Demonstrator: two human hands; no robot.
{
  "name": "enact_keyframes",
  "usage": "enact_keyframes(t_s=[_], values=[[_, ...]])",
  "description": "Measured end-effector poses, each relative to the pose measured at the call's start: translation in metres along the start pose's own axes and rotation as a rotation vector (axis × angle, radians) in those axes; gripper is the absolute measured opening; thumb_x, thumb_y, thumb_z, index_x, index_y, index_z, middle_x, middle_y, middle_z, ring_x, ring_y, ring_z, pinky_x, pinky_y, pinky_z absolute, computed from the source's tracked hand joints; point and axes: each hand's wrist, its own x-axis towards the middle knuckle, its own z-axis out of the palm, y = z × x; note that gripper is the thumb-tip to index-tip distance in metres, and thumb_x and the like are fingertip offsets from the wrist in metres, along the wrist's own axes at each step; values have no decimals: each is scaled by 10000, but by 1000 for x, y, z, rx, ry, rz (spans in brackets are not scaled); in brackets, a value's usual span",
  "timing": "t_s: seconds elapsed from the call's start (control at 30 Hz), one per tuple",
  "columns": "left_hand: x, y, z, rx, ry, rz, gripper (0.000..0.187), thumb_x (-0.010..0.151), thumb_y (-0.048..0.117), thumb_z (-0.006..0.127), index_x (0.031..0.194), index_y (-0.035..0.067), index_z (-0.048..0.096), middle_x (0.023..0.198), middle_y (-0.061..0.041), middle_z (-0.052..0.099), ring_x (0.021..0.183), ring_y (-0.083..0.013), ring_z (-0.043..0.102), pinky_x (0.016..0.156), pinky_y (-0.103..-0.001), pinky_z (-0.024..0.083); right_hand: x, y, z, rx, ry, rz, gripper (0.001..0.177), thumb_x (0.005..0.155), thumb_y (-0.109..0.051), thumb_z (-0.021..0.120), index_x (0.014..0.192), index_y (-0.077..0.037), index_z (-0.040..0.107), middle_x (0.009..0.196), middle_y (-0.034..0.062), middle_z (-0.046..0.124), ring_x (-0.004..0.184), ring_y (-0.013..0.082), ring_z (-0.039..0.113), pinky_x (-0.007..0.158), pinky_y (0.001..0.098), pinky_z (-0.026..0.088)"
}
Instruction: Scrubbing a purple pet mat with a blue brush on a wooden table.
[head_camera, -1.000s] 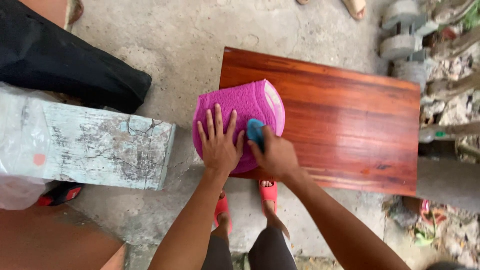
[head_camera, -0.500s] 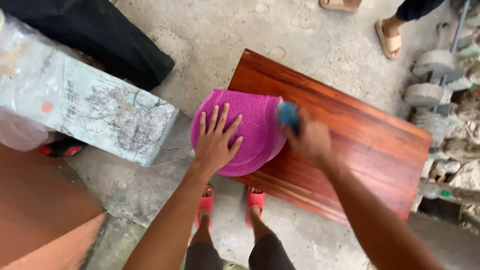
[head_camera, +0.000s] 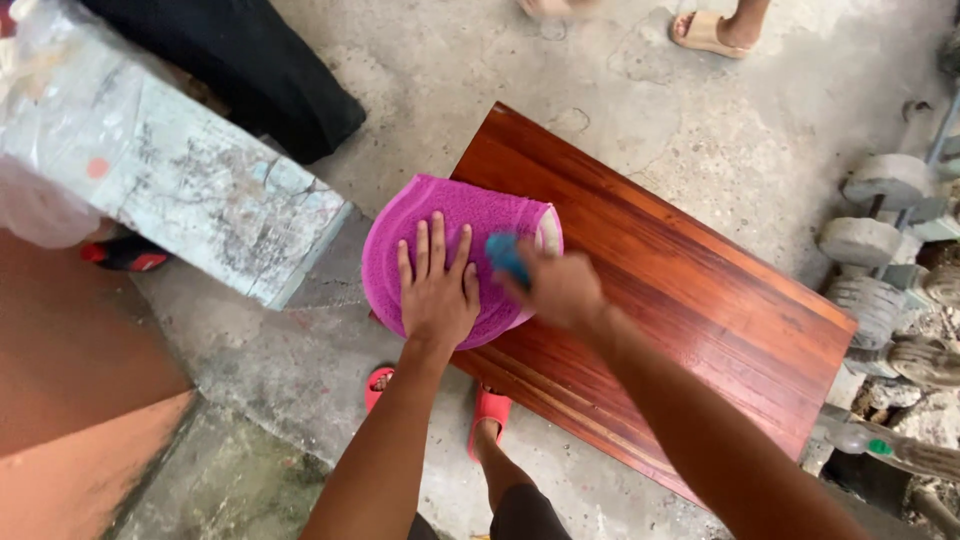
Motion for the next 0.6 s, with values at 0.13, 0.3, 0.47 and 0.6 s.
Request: enact_keyframes(t_s=[0.13, 0.3, 0.47, 0.6], values=[[-3, -2, 0, 9, -19, -11, 589, 1035, 377, 395, 1601, 224, 351, 1705, -151, 151, 1572, -327, 118, 1254, -566, 48, 30, 30, -11, 87, 92, 189, 556, 963, -592, 599, 1189, -90, 525, 718, 195, 712, 637, 421, 710, 572, 534, 575], [-2, 2, -7, -38, -52, -18, 595, 1042, 376, 379, 1619, 235, 341, 1718, -152, 130, 1589, -329, 106, 1271, -561, 33, 21, 6, -16, 62, 170, 74, 578, 994, -569, 632, 1174, -34, 506, 695, 189, 703, 620, 412, 708, 542, 521, 566], [-2, -1, -3, -63, -60, -21, 611, 1030, 381, 384, 1619, 225, 337, 1712, -153, 126, 1579, -335, 105, 1259, -565, 34, 12, -18, 8, 109, 183, -65, 510, 972, -526, 634, 1180, -67, 552, 723, 203, 708, 627, 417, 708, 539, 515, 566], [-4, -3, 0, -51, -33, -6, 601, 1045, 374, 383, 1625, 222, 340, 1716, -151, 128, 1585, -325, 112, 1267, -561, 40, 34, -2, -10, 67, 249, -38, 549, 981, -530, 669, 1179, -34, 541, 710, 202, 699, 624, 405, 711, 521, 498, 566]])
